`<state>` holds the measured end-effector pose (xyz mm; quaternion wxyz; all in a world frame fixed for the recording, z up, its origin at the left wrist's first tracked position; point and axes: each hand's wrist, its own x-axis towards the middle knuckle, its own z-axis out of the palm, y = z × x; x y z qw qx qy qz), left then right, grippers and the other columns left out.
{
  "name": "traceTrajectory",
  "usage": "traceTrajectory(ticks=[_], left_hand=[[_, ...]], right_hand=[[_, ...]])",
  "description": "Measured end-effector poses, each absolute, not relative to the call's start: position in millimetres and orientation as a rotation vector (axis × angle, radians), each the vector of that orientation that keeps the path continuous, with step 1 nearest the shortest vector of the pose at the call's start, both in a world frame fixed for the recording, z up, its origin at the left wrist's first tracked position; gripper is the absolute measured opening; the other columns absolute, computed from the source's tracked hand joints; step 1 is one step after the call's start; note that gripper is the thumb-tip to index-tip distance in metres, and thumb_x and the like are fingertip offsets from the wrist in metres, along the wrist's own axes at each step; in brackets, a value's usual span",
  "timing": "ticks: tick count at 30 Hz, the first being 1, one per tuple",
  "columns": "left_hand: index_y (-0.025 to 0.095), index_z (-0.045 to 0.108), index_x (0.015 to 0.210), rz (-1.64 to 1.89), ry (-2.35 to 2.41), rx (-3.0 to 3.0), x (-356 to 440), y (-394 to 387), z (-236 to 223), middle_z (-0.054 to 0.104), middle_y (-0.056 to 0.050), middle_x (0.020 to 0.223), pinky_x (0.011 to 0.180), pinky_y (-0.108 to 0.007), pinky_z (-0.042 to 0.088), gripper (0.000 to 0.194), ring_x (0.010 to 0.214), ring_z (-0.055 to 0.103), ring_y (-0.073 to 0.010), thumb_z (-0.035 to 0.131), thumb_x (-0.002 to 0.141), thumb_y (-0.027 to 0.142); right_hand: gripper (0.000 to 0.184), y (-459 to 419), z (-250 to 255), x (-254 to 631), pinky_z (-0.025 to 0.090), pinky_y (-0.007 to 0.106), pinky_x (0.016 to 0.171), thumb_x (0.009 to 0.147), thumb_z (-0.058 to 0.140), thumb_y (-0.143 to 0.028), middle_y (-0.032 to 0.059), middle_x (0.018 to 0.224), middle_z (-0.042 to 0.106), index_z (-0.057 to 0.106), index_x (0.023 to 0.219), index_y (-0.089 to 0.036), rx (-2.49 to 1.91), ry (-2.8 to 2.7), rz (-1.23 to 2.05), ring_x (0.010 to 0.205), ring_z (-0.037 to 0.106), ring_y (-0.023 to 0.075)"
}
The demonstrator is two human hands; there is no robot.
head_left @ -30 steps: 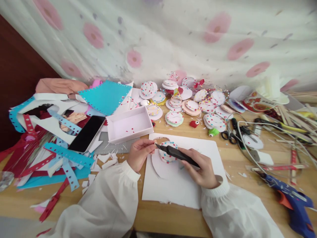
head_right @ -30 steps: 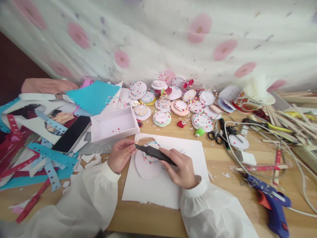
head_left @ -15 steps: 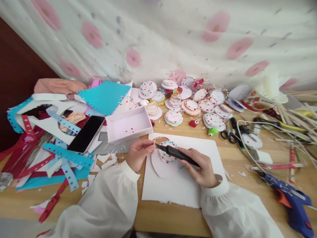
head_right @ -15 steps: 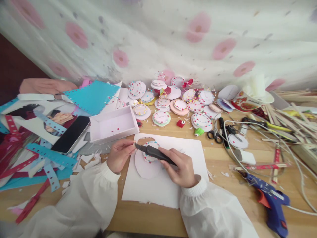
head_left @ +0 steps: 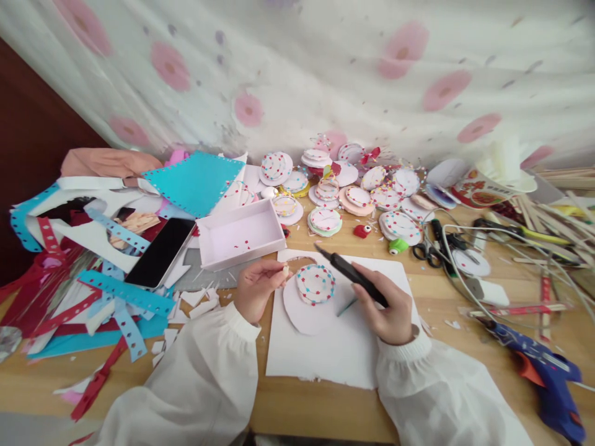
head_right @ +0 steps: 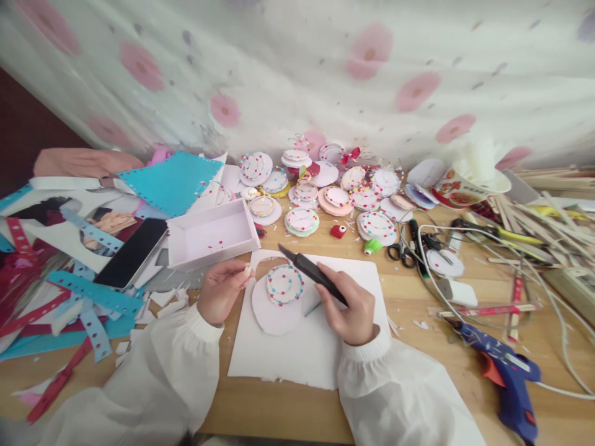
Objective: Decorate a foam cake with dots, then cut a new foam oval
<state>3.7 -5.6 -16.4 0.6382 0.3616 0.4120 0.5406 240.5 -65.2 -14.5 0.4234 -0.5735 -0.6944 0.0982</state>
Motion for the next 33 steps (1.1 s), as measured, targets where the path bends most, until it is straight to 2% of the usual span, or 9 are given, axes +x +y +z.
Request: traceTrajectory(ticks=[3,8,11,13,17,21,29,33], left_hand=[[0.019,0.073,0.078,1.242,0.903,0.891,3,-5,-19,0.072,-0.002,0.072,0.059,-0.019,0.052,0.013,0.066,0.066,-0.0113,0.080,0.066,0.021],[0.018,0.072,0.081,1.233,0.842,1.041,3,-7,-19,0.071,-0.002,0.081,0.075,-0.023,0.054,0.016,0.077,0.066,-0.0122,0.078,0.067,0.015],[0.018,0.072,0.080,1.221,0.825,1.095,4,-9,-16,0.070,-0.003,0.081,0.074,-0.022,0.054,0.015,0.076,0.065,-0.0119,0.077,0.067,0.014],[0.017,0.072,0.080,1.220,0.808,1.147,5,-10,-15,0.070,-0.003,0.080,0.072,-0.022,0.054,0.014,0.077,0.065,-0.0123,0.077,0.067,0.013],[0.017,0.073,0.081,1.184,0.765,1.314,5,-13,-16,0.070,-0.005,0.081,0.068,-0.025,0.054,0.014,0.076,0.065,-0.0148,0.077,0.068,0.015],[0.017,0.074,0.081,1.161,0.765,1.467,5,-17,-11,0.071,-0.007,0.080,0.066,-0.027,0.054,0.012,0.075,0.065,-0.0167,0.077,0.070,0.018],[0.019,0.074,0.081,1.148,0.712,1.540,3,-21,0,0.072,-0.007,0.079,0.066,-0.028,0.055,0.009,0.074,0.067,-0.0177,0.076,0.073,0.023],[0.019,0.075,0.080,1.160,0.679,1.535,2,-21,2,0.072,-0.007,0.077,0.066,-0.028,0.055,0.010,0.072,0.067,-0.0174,0.077,0.072,0.026]], right_hand=[[0.035,-62,-19,243,0.050,0.031,0.075,0.085,0.060,-0.028,0.0079,0.101,0.069,0.060,0.119,-0.021,-1.560,-1.563,0.115,0.086,0.065,0.0212],[0.033,-53,-31,248,0.045,0.040,0.080,0.085,0.058,-0.033,0.0088,0.096,0.069,0.063,0.115,-0.020,-1.897,-1.626,-0.118,0.089,0.060,0.0271],[0.029,-52,-29,249,0.041,0.044,0.080,0.083,0.059,-0.031,0.0099,0.098,0.066,0.065,0.109,-0.022,-1.959,-1.617,-0.283,0.090,0.056,0.0292],[0.022,-54,-19,243,0.040,0.043,0.081,0.084,0.058,-0.027,0.0104,0.098,0.063,0.065,0.104,-0.021,-1.818,-1.611,-0.278,0.091,0.056,0.0279],[0.007,-59,15,216,0.040,0.034,0.072,0.088,0.052,-0.020,0.0054,0.080,0.059,0.058,0.084,-0.019,-1.429,-1.805,0.183,0.077,0.054,0.0197],[0.019,-56,41,188,0.037,0.032,0.067,0.092,0.048,-0.024,0.0022,0.069,0.055,0.054,0.074,-0.019,-1.276,-2.024,0.577,0.069,0.050,0.0164],[0.025,-49,54,187,0.038,0.026,0.064,0.095,0.043,-0.029,0.0009,0.071,0.056,0.055,0.076,-0.018,-1.209,-2.062,1.099,0.067,0.049,0.0125],[0.024,-50,55,189,0.037,0.024,0.060,0.095,0.043,-0.029,0.0009,0.073,0.057,0.056,0.078,-0.018,-1.223,-2.011,1.216,0.066,0.048,0.0115]])
